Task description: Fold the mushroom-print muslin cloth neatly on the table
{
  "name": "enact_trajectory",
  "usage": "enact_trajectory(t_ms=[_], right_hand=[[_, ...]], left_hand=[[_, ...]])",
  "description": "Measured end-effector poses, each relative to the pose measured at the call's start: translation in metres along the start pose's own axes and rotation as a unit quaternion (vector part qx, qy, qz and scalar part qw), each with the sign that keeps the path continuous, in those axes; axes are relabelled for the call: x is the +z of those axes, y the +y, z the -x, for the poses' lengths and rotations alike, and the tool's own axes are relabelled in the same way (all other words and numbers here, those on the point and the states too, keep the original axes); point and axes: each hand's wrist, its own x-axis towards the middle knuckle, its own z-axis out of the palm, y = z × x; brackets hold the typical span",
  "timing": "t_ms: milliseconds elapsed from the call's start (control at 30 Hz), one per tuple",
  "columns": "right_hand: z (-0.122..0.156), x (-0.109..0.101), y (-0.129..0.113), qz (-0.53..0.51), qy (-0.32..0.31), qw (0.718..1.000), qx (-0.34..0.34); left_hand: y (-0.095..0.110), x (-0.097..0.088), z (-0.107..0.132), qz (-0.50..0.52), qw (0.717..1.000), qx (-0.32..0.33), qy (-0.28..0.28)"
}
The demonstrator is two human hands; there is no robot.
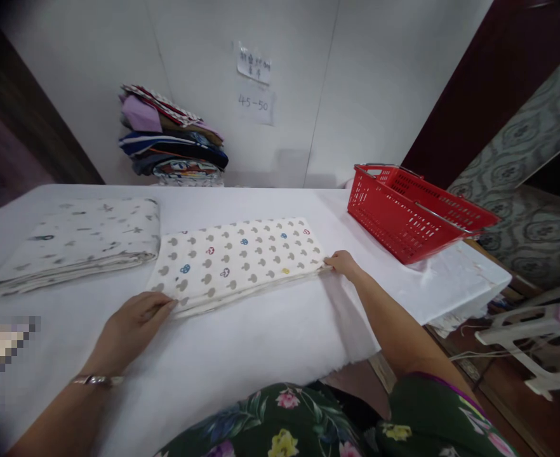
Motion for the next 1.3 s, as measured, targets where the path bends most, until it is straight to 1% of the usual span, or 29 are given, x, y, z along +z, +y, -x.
enact_trajectory(t_ms=[267,400,433,533,567,667,733,800,833,900,1000,1100,1167,1233,1300], right_hand=[[-0.006,0.0,0.004,-0.033,-0.006,0.999,0.016],[-0.004,0.0,0.002,-0.03,-0.028,0.998,0.038],[-0.002,0.0,0.001,-0.028,-0.038,0.998,0.045],[0.003,-0.002,-0.001,-0.015,-0.074,0.995,0.064],[0.005,-0.003,-0.001,-0.007,-0.087,0.994,0.067],[0.005,-0.005,0.001,0.018,-0.119,0.991,0.066],[0.001,-0.006,0.002,0.021,-0.121,0.99,0.065],[-0.003,-0.006,0.003,-0.007,-0.101,0.993,0.068],[-0.005,-0.006,0.004,-0.037,-0.102,0.992,0.069],[-0.007,-0.005,0.008,-0.11,-0.121,0.984,0.074],[-0.009,-0.002,0.017,-0.183,-0.146,0.969,0.08],[-0.01,-0.002,0.027,-0.201,-0.133,0.969,0.061],[-0.011,-0.003,0.031,-0.203,-0.097,0.973,0.049],[-0.011,-0.005,0.032,-0.186,-0.06,0.979,0.054],[-0.011,-0.007,0.032,-0.155,-0.057,0.984,0.062]], left_hand=[[0.007,-0.004,-0.001,0.006,1.0,0.012,0.011],[0.004,-0.002,0.0,0.021,1.0,-0.013,0.015],[0.002,-0.001,0.0,0.023,0.999,-0.026,0.027],[-0.005,-0.001,0.001,0.016,0.992,-0.083,0.091],[-0.008,-0.002,0.002,0.017,0.988,-0.11,0.109],[-0.017,-0.008,0.003,0.04,0.968,-0.205,0.138],[-0.023,-0.013,0.004,0.045,0.953,-0.256,0.157],[-0.026,-0.017,0.006,0.046,0.94,-0.297,0.163],[-0.025,-0.017,0.007,0.047,0.936,-0.312,0.156],[-0.022,-0.017,0.009,0.05,0.937,-0.324,0.12],[-0.014,-0.012,0.01,0.044,0.946,-0.315,0.058],[-0.007,-0.007,0.009,0.033,0.949,-0.312,0.028],[-0.004,-0.005,0.008,0.019,0.952,-0.305,0.017],[-0.001,-0.004,0.007,-0.009,0.957,-0.29,0.011],[0.004,-0.003,0.007,-0.041,0.962,-0.272,0.001]])
